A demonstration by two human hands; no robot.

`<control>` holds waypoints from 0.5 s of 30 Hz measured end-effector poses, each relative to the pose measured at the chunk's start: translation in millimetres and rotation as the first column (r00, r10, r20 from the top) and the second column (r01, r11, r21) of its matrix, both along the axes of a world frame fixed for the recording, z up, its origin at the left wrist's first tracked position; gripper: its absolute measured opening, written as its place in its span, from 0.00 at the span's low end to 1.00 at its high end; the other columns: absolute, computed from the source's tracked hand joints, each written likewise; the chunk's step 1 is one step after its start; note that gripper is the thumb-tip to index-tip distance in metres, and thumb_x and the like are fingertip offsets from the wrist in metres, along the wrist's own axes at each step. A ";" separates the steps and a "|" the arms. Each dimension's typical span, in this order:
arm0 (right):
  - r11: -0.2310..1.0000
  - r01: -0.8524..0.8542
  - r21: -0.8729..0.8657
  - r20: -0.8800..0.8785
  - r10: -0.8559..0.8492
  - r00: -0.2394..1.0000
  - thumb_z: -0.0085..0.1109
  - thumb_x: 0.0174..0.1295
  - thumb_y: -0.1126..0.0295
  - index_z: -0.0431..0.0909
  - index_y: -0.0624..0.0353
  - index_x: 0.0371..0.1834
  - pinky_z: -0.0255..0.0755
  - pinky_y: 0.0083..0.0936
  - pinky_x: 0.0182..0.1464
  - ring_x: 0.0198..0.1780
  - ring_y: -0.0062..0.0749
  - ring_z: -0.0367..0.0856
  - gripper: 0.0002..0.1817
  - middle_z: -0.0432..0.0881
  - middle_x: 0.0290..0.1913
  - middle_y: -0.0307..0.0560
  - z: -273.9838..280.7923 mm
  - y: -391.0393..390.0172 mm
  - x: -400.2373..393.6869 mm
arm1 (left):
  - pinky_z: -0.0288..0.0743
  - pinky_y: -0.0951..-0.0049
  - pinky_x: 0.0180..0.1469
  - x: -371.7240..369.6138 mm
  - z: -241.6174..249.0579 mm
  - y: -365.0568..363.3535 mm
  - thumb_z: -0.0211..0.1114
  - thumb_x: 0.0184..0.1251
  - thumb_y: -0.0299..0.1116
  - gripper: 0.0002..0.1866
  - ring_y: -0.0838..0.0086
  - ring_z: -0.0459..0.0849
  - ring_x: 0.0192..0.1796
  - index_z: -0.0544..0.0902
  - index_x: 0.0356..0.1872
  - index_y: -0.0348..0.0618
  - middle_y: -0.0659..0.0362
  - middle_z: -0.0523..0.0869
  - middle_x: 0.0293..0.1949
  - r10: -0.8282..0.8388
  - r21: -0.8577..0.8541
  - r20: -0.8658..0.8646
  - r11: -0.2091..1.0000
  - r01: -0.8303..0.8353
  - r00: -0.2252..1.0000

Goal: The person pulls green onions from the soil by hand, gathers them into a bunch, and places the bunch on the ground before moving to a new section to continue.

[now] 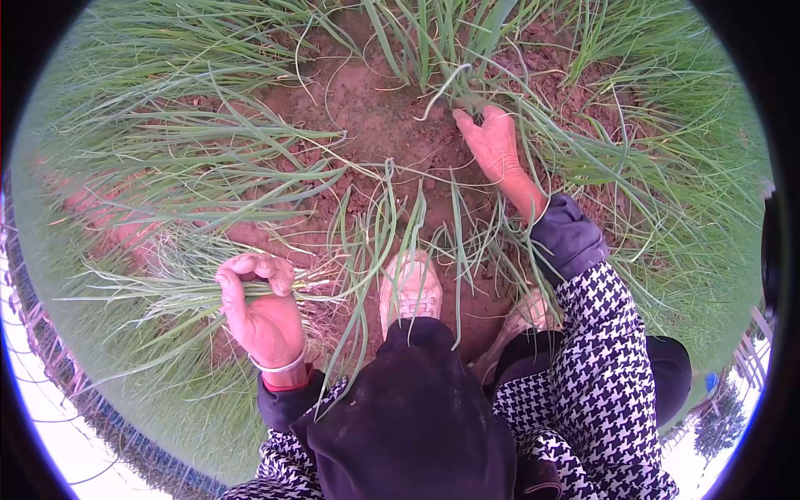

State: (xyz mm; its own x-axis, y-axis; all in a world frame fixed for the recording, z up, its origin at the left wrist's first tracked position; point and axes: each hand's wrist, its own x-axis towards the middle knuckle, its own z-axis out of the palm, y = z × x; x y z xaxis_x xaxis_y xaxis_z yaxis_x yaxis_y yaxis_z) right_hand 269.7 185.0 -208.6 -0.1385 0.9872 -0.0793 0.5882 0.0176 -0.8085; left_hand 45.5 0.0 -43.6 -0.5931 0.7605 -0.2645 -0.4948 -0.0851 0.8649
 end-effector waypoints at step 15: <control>1.000 0.029 0.001 -0.017 -0.029 0.999 0.52 0.58 0.60 0.75 0.64 0.37 0.70 0.43 0.40 0.36 0.59 0.76 0.16 0.78 0.32 0.65 17.6 29.2 -22.9 | 0.60 0.72 0.37 3.4 3.4 3.4 0.47 0.71 0.41 0.14 0.76 0.67 0.27 0.75 0.35 0.42 0.61 0.73 0.30 -0.029 0.003 -0.014 1.000 0.029 0.999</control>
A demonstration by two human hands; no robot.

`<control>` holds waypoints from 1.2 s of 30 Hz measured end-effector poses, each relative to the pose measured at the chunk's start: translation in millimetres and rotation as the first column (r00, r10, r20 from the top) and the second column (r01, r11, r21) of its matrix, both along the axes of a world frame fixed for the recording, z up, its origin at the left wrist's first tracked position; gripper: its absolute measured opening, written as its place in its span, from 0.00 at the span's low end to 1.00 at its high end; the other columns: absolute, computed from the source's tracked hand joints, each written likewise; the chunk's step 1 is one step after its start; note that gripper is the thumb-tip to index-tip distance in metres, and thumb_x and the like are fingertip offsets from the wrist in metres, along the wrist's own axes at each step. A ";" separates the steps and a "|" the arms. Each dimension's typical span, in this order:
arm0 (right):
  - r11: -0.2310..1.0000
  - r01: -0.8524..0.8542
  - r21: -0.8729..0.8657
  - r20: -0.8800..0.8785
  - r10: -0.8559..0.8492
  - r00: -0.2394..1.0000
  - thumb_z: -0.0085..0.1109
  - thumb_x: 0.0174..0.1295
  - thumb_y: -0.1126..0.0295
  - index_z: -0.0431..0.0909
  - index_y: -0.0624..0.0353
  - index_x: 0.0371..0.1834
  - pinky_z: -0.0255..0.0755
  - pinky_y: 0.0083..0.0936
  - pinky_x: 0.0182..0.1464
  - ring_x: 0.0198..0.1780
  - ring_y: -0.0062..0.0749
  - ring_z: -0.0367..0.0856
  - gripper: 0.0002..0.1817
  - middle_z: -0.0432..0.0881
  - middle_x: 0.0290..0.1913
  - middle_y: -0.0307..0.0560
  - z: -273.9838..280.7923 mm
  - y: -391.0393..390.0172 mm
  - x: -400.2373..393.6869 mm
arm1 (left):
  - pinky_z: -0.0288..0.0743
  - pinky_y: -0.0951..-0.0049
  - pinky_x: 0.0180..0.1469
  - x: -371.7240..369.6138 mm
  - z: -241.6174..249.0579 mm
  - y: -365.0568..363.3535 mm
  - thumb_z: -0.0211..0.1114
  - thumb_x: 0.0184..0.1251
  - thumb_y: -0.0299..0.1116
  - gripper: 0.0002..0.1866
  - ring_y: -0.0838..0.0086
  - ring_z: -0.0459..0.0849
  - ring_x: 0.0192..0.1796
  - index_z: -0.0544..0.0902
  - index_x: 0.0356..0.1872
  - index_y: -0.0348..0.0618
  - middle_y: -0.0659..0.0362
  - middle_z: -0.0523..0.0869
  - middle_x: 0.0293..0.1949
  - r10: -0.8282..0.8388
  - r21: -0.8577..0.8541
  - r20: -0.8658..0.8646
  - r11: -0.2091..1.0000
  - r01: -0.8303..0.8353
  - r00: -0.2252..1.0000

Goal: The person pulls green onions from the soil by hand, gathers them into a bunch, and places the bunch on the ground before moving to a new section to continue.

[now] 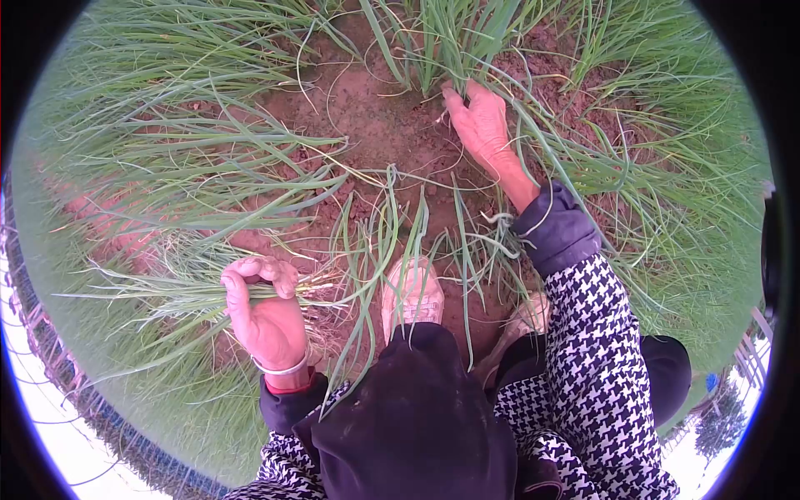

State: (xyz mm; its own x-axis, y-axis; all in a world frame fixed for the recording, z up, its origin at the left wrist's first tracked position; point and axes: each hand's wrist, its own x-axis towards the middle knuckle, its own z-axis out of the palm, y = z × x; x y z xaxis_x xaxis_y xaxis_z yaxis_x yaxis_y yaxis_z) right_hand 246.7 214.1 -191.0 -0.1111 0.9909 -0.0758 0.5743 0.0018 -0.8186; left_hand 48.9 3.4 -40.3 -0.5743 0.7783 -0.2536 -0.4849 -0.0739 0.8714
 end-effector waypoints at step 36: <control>0.963 -0.262 -0.060 0.362 0.265 0.894 0.43 0.56 0.74 0.74 0.69 0.43 0.73 0.37 0.38 0.31 0.51 0.80 0.15 0.79 0.34 0.65 -1.1 11.3 16.6 | 0.64 0.74 0.41 -13.6 25.5 2.8 0.52 0.68 0.46 0.15 0.73 0.67 0.40 0.71 0.36 0.44 0.60 0.71 0.31 -0.013 0.178 -0.123 0.983 0.035 0.992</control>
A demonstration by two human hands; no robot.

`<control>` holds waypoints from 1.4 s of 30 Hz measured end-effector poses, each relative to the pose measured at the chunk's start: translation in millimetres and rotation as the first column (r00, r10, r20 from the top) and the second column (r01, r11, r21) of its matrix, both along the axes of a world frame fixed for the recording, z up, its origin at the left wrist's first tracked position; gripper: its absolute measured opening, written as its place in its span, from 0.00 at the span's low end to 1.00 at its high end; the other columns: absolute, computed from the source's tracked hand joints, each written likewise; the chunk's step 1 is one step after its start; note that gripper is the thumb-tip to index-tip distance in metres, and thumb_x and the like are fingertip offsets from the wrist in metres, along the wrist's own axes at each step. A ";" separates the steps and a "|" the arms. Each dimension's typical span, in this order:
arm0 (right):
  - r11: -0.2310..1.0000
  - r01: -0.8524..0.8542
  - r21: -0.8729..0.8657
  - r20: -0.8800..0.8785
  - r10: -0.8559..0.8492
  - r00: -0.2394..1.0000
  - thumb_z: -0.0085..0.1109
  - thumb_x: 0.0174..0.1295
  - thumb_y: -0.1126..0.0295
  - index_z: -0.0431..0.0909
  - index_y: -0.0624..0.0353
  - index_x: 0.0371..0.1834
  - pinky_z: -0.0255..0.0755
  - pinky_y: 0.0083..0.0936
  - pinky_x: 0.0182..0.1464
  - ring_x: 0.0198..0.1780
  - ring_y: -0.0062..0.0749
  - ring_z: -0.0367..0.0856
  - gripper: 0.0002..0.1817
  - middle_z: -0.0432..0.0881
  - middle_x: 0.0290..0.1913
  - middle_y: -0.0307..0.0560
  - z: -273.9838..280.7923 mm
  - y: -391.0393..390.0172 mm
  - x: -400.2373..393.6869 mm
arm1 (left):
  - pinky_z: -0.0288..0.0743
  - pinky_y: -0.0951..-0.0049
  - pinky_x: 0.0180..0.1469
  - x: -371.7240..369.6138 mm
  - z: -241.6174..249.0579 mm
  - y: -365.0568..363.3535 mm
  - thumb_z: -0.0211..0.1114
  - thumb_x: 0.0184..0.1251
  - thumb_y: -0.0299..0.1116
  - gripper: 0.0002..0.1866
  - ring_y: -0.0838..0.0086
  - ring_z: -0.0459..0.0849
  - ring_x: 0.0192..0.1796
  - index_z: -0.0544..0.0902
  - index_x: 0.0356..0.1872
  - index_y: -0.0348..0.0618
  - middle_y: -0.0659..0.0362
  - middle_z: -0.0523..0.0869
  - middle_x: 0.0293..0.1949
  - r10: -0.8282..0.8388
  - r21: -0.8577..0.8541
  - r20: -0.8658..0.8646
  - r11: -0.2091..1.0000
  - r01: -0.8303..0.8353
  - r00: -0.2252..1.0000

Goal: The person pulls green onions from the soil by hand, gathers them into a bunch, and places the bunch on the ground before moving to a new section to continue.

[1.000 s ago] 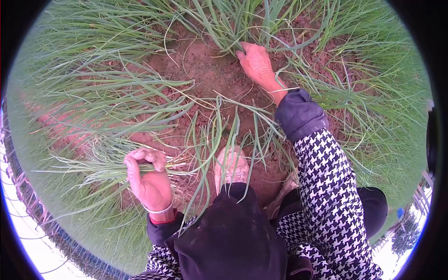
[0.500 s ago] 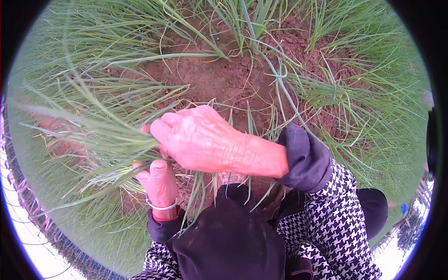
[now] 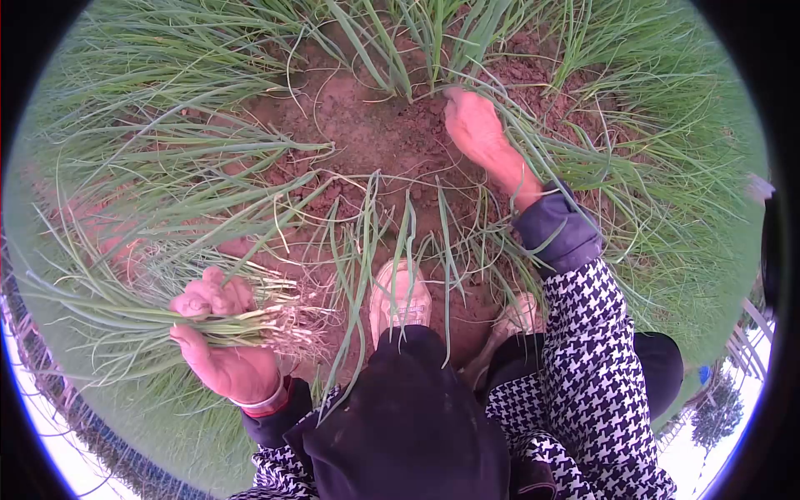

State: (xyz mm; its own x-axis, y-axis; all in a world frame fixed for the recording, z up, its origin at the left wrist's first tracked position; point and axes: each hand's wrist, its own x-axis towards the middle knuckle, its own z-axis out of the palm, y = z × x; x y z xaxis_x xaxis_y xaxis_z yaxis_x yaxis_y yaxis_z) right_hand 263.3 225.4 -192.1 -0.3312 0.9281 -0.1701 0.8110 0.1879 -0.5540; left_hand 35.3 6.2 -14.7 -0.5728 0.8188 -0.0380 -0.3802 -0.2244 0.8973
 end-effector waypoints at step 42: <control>0.871 -0.148 0.469 0.199 0.059 0.978 0.51 0.51 0.74 0.77 0.57 0.32 0.72 0.42 0.40 0.38 0.49 0.78 0.07 0.78 0.31 0.53 -18.0 7.0 7.3 | 0.61 0.72 0.37 30.7 -0.7 12.0 0.57 0.65 0.37 0.08 0.78 0.67 0.25 0.74 0.38 0.44 0.62 0.73 0.30 0.053 -0.173 0.073 0.984 -0.040 0.996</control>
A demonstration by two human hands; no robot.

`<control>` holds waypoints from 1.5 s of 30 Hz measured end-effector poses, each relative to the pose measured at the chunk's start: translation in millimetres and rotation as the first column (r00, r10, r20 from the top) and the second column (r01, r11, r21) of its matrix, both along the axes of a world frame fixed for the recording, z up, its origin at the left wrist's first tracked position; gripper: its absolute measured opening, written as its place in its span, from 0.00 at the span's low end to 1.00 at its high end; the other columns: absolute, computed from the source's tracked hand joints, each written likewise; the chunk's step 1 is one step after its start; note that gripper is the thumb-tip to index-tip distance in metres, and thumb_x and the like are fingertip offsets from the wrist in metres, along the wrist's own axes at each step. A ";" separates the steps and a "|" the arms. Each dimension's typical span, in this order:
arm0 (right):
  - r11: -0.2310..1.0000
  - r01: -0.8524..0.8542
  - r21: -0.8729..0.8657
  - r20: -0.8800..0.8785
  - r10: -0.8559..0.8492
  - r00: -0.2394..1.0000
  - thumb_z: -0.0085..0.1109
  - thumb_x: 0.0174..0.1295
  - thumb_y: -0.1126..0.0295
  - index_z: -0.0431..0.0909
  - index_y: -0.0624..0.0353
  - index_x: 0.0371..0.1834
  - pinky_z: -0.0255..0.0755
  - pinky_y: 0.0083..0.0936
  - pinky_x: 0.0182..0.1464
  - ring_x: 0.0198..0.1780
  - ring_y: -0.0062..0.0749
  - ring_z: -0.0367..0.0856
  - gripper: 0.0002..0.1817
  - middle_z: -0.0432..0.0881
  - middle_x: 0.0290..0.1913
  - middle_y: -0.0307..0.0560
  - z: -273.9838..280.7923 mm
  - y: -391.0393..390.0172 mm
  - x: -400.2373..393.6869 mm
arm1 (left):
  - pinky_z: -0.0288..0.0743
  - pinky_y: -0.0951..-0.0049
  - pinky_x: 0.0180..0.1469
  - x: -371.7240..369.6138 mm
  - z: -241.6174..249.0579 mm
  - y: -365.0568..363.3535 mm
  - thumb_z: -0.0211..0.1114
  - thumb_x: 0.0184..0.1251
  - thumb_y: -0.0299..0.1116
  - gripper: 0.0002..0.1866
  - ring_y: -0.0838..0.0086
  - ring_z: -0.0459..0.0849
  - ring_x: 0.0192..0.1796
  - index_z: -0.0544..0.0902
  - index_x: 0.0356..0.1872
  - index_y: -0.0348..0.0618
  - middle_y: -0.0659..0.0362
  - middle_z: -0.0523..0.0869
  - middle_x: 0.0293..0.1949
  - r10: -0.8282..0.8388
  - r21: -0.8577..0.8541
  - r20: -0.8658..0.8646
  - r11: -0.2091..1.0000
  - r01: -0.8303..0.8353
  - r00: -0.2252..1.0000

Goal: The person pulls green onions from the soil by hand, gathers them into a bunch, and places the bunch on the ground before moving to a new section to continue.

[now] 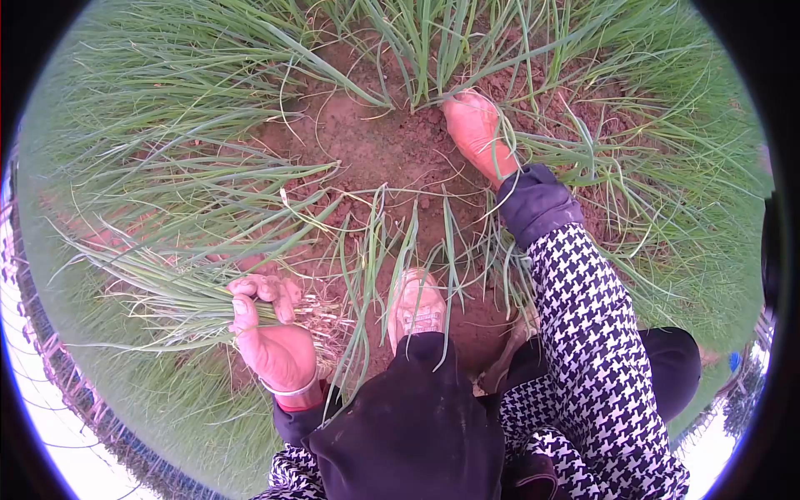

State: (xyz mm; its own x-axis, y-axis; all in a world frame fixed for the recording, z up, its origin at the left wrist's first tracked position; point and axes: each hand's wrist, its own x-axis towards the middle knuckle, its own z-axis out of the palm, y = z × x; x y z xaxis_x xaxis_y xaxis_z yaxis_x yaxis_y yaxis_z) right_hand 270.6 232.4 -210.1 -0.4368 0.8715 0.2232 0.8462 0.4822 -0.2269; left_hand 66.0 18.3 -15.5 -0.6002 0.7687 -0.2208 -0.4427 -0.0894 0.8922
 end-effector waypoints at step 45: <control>0.820 0.030 -0.572 -0.112 -0.114 0.987 0.51 0.57 0.66 0.74 0.64 0.34 0.69 0.45 0.43 0.43 0.58 0.76 0.11 0.79 0.37 0.62 -15.9 -4.0 6.5 | 0.67 0.72 0.37 -23.3 -19.9 12.9 0.57 0.64 0.33 0.07 0.76 0.68 0.26 0.75 0.37 0.41 0.60 0.74 0.30 -0.010 -0.057 0.183 0.998 0.021 0.983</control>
